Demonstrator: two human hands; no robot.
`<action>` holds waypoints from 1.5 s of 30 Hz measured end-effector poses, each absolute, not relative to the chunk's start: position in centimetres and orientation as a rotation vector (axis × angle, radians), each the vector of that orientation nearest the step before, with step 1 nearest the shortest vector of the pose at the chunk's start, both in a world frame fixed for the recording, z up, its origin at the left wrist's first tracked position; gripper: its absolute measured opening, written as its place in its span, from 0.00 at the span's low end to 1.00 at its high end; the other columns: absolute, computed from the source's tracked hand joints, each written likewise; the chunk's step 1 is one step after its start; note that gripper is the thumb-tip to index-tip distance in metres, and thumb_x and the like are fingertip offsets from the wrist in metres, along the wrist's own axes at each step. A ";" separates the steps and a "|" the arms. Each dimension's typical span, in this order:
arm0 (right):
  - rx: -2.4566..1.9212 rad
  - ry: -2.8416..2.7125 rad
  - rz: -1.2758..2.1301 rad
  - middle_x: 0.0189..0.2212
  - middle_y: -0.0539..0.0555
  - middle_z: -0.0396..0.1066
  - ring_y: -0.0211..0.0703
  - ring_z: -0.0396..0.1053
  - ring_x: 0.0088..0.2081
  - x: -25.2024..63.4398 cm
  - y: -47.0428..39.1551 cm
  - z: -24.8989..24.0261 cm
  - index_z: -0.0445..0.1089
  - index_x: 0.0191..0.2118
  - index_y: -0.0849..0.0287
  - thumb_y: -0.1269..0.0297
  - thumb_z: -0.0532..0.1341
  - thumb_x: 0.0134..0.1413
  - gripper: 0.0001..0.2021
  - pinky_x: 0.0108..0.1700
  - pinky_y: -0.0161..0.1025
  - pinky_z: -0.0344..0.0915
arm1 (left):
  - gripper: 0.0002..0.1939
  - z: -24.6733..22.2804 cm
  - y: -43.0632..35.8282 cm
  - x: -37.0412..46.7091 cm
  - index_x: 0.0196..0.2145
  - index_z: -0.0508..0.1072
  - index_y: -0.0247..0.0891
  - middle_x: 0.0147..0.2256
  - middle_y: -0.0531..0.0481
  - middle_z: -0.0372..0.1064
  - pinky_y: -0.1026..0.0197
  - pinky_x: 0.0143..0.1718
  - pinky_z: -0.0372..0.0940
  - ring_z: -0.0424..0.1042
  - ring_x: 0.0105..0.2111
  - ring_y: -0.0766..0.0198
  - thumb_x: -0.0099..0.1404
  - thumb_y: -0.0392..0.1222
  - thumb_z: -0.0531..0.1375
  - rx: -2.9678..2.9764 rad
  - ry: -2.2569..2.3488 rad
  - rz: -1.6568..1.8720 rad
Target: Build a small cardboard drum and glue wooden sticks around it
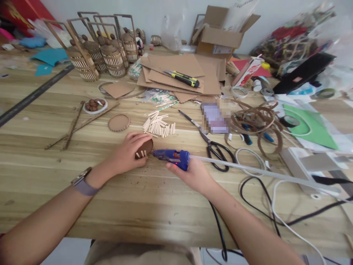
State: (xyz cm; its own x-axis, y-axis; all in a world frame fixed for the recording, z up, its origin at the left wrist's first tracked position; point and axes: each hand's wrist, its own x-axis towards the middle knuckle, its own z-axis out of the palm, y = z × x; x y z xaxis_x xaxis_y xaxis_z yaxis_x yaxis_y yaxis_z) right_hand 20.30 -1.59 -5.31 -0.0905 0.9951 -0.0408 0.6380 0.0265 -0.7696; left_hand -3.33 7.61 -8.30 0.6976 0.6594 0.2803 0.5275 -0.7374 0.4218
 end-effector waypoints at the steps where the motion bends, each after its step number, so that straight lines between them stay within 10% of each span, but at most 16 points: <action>1: -1.670 -1.788 0.878 0.37 0.54 0.81 0.51 0.78 0.38 20.3 -1.6 -5.3 0.77 0.41 0.57 0.51 0.60 0.54 0.17 0.40 0.43 0.74 | 0.31 -8.3 7.6 -3.3 0.59 0.63 0.34 0.58 0.40 0.66 0.42 0.57 0.60 0.58 0.56 0.47 0.57 0.35 0.61 2.599 0.941 0.599; 45: -1.726 -1.933 0.649 0.30 0.53 0.79 0.49 0.77 0.31 19.6 -1.9 -5.7 0.77 0.39 0.54 0.50 0.57 0.56 0.16 0.32 0.39 0.70 | 0.33 -8.1 7.5 -3.2 0.59 0.64 0.36 0.58 0.42 0.66 0.42 0.59 0.59 0.58 0.57 0.46 0.55 0.35 0.61 2.558 0.949 0.587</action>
State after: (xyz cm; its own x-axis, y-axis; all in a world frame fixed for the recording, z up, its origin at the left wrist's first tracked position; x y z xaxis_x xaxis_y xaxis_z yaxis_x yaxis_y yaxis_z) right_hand 19.65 -1.89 -5.71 -0.1019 0.9943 0.0306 0.7742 0.0986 -0.6252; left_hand -3.19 7.53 -8.13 0.6901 0.6766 0.2569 0.5322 -0.7150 0.4533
